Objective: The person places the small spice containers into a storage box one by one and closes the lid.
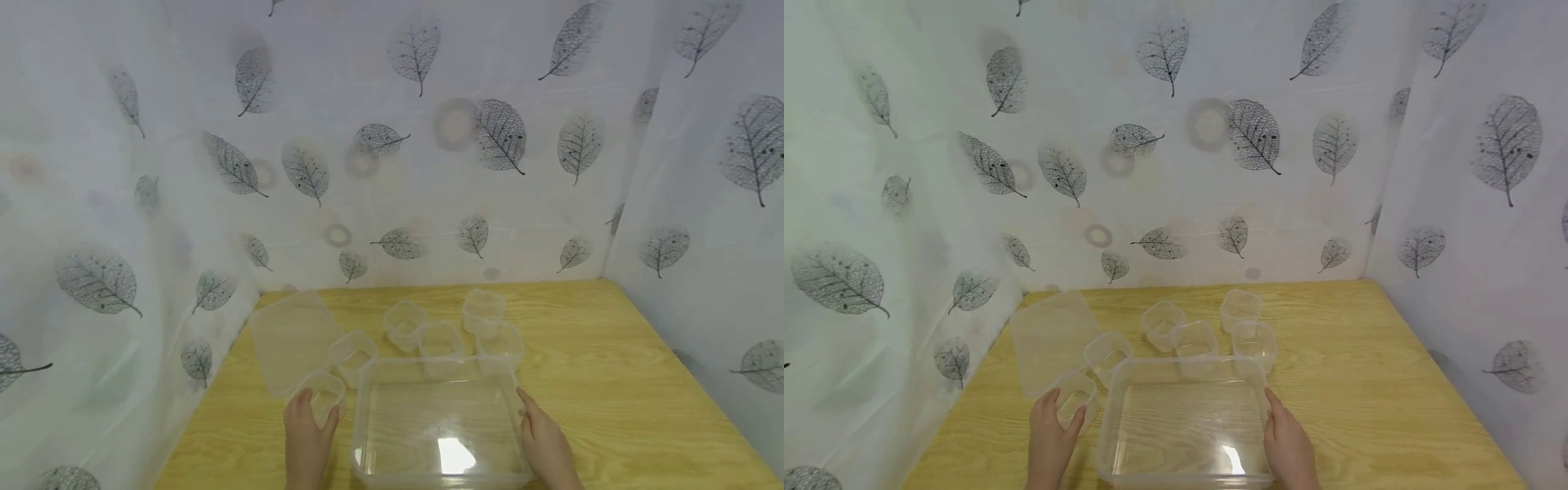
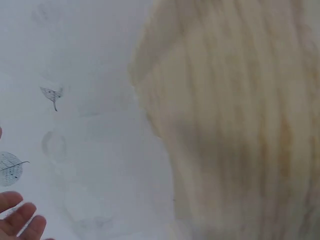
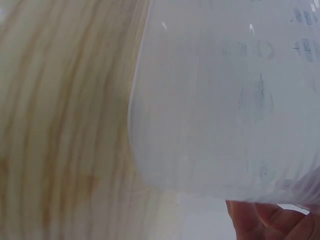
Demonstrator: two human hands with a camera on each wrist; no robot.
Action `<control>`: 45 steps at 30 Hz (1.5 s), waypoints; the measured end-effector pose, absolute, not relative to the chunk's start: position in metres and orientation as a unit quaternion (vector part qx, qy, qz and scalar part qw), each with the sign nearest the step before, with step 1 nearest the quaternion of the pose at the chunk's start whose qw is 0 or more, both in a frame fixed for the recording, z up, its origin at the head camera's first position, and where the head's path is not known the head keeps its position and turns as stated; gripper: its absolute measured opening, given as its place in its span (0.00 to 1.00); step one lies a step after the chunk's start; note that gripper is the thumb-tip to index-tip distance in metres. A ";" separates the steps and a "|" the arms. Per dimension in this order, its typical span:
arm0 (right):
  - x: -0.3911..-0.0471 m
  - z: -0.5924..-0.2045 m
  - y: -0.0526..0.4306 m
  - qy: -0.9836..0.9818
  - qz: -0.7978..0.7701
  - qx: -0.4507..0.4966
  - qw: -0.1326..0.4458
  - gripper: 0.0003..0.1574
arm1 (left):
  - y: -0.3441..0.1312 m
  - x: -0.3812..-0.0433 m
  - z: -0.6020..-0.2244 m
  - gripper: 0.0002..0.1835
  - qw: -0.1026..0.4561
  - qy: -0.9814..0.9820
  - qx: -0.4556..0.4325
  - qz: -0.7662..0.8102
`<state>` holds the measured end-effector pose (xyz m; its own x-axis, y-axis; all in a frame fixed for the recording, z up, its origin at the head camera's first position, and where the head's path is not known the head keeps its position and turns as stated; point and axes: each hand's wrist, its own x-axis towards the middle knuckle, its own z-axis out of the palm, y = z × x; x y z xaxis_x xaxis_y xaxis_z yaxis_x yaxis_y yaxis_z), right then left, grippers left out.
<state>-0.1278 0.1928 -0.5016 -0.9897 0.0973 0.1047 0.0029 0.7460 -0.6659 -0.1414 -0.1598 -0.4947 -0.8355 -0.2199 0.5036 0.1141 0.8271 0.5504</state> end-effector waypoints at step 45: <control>-0.126 -0.505 0.194 -0.927 0.360 -0.026 0.101 0.23 | -0.173 -0.156 -0.502 0.48 0.137 -0.944 0.116 -0.276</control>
